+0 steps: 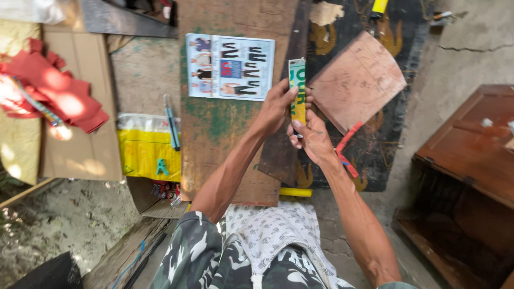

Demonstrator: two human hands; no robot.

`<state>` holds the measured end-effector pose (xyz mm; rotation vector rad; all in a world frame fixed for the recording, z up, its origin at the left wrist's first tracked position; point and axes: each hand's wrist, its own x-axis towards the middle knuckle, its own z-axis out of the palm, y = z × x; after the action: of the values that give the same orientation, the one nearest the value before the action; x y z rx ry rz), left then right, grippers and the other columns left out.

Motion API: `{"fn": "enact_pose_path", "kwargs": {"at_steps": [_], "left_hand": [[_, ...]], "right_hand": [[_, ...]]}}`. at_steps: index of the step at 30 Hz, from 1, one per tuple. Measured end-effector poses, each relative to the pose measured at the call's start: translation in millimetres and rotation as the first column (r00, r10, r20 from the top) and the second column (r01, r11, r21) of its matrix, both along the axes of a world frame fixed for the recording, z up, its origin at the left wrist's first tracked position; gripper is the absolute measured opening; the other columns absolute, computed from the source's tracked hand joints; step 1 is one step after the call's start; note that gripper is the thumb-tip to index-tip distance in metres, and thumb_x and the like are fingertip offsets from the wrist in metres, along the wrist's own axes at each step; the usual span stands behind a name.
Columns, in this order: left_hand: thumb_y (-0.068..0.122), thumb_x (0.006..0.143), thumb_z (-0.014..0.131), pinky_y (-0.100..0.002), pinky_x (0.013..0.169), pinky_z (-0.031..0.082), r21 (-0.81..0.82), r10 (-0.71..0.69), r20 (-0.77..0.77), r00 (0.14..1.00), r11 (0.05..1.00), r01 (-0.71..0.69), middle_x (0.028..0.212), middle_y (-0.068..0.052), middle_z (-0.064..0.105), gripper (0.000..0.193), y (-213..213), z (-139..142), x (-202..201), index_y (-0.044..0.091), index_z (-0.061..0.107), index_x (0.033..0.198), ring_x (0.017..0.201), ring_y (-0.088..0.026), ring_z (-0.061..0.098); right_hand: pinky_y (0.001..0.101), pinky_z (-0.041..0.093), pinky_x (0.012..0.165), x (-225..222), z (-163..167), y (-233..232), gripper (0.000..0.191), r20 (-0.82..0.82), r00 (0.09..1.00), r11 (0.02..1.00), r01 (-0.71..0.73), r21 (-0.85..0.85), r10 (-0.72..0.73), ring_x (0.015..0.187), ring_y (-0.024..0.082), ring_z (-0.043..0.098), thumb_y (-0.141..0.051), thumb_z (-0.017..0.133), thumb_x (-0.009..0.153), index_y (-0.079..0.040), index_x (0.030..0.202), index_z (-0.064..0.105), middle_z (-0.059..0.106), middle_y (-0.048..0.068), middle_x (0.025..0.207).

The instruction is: The person cuts printed advertising paper into strips with a utility knife, using a long saw blade as a straightedge on a wooden board. They cut along the blade, fold and stack the cut strips, reposition the paper, and continue cutting more strips.

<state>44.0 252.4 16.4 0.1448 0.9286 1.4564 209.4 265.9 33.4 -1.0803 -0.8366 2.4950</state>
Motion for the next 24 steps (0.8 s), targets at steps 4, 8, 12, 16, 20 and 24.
{"fn": "enact_pose_path", "kwargs": {"at_steps": [4,8,12,16,20,24], "left_hand": [[0.017,0.101,0.066,-0.031,0.070,0.061,-0.135,-0.055,-0.529,0.847,0.991,-0.020,0.088,-0.008,0.075,0.020,-44,8,-72,-0.001,0.066,0.108,0.081,-0.015,0.075],[0.003,0.090,0.080,-0.028,0.063,0.050,-0.129,-0.015,-0.806,0.591,0.980,-0.151,0.082,-0.008,0.071,0.011,-73,13,-171,-0.005,0.073,0.093,0.073,-0.009,0.060],[0.000,0.084,0.078,-0.024,0.062,0.056,-0.159,0.003,-0.701,0.713,0.974,-0.159,0.079,-0.003,0.075,0.010,-77,12,-249,-0.004,0.074,0.091,0.067,-0.006,0.067],[-0.002,0.080,0.082,-0.023,0.057,0.052,-0.213,-0.095,-0.804,0.586,0.967,-0.136,0.075,-0.004,0.073,0.012,-71,11,-283,-0.005,0.073,0.088,0.065,-0.005,0.065],[0.000,0.079,0.084,-0.023,0.055,0.053,-0.278,-0.188,-0.885,0.425,0.947,-0.160,0.071,-0.005,0.070,0.014,-68,9,-291,-0.004,0.071,0.082,0.063,-0.005,0.064],[-0.001,0.077,0.081,-0.023,0.052,0.050,-0.259,-0.198,-0.906,0.375,0.959,-0.119,0.068,-0.004,0.071,0.010,-64,9,-294,-0.002,0.074,0.083,0.060,-0.006,0.064]], "right_hand": [[0.0259,0.049,0.051,-76,2,-31,0.020,-0.035,0.995,0.996,-0.093,-0.009,0.092,0.062,0.013,0.060,-0.010,0.055,0.105,-0.005,0.124,0.049,0.063,0.007,0.086],[0.0315,0.059,0.058,-163,-3,-52,0.030,-0.019,0.974,0.974,-0.225,0.034,0.225,0.071,0.019,0.071,-0.008,0.052,0.103,-0.005,0.133,0.046,0.069,0.012,0.092],[0.0359,0.066,0.068,-223,-15,-61,0.031,0.028,0.958,0.957,-0.286,0.042,0.285,0.082,0.024,0.077,-0.006,0.053,0.102,0.002,0.131,0.048,0.073,0.018,0.100],[0.0358,0.066,0.069,-251,-30,-69,0.025,0.070,0.956,0.957,-0.287,0.049,0.284,0.082,0.024,0.075,-0.007,0.053,0.103,0.006,0.124,0.056,0.073,0.018,0.100],[0.0360,0.066,0.074,-259,-43,-75,0.025,0.070,0.951,0.953,-0.304,0.010,0.302,0.086,0.025,0.075,-0.007,0.051,0.103,0.008,0.122,0.058,0.071,0.019,0.105],[0.0357,0.065,0.077,-261,-47,-78,0.028,0.074,0.948,0.951,-0.310,-0.009,0.310,0.089,0.025,0.074,-0.007,0.047,0.103,0.007,0.125,0.057,0.069,0.020,0.107]]}}
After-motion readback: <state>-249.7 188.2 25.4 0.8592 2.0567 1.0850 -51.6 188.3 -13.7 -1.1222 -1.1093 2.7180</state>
